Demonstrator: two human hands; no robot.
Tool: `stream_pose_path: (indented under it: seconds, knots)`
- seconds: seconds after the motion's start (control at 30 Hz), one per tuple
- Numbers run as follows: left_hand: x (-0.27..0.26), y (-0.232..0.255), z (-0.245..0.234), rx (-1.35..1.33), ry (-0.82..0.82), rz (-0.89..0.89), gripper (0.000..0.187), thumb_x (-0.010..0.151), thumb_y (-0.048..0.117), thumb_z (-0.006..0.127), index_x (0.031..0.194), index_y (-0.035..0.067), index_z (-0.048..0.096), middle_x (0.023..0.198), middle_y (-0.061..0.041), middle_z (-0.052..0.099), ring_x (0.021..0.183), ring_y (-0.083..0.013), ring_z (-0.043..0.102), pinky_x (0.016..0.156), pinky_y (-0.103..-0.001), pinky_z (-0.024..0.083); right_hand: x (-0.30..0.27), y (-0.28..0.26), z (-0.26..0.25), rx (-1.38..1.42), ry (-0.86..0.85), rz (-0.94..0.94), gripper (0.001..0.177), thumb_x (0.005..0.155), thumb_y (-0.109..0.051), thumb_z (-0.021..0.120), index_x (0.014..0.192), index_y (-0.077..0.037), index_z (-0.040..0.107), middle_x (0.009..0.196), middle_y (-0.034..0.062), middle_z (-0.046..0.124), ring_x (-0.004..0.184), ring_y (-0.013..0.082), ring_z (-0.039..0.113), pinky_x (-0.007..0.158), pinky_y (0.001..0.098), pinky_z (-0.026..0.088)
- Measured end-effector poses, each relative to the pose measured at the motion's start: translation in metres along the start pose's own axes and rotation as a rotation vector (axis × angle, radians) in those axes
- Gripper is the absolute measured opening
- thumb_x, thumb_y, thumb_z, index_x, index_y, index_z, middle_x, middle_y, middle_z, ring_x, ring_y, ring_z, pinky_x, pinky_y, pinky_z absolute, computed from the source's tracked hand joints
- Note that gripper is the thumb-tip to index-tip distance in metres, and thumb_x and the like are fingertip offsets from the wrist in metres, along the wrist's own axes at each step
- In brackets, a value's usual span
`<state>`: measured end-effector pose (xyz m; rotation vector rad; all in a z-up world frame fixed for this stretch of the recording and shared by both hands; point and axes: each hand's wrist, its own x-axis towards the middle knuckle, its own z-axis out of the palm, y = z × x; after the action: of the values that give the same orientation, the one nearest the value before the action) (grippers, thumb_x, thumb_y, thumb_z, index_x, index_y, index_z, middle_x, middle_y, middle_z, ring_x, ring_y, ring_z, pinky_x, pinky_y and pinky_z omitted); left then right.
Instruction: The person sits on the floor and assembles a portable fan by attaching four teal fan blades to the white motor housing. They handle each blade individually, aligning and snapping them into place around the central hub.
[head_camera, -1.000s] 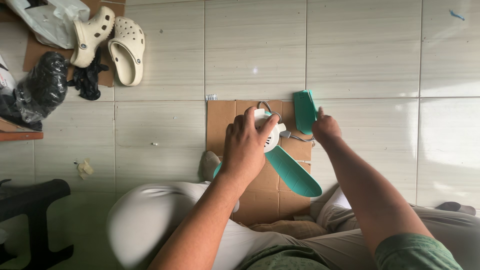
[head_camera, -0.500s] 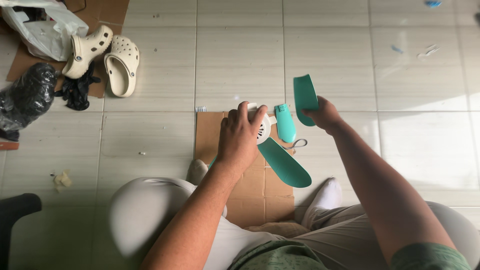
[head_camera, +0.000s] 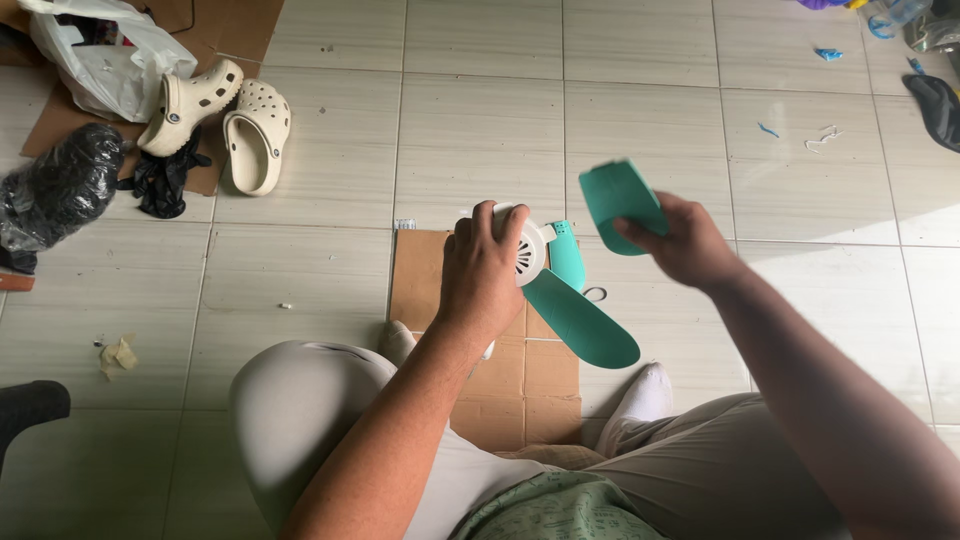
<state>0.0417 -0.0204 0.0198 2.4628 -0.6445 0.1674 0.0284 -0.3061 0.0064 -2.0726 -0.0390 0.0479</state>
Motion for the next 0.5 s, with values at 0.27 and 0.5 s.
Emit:
stream_pose_path:
  seconds: [0.27, 0.5]
  knots:
    - [-0.007, 0.001, 0.001, 0.027, -0.004, 0.025, 0.078, 0.064, -0.006, 0.08, 0.134, 0.013, 0.051, 0.134, -0.018, 0.049, 0.108, -0.0383, 0.057, 0.087, -0.05, 0.048, -0.018, -0.021, 0.018, -0.256, 0.189, -0.393, 0.023, 0.083, -0.005, 0.084, 0.101, -0.003, 0.069, 0.118, 0.0097, 0.076, 0.118, 0.0226, 0.073, 0.102, 0.0347, 0.059]
    - [-0.009, -0.003, 0.009, 0.061, -0.098, 0.025, 0.082, 0.063, -0.006, 0.081, 0.136, 0.014, 0.05, 0.134, -0.018, 0.048, 0.114, -0.038, 0.056, 0.09, -0.049, 0.049, -0.018, -0.024, 0.02, -0.271, 0.152, -0.623, 0.029, 0.076, -0.002, 0.087, 0.099, -0.004, 0.07, 0.122, 0.0103, 0.073, 0.128, 0.0281, 0.068, 0.118, 0.0438, 0.053]
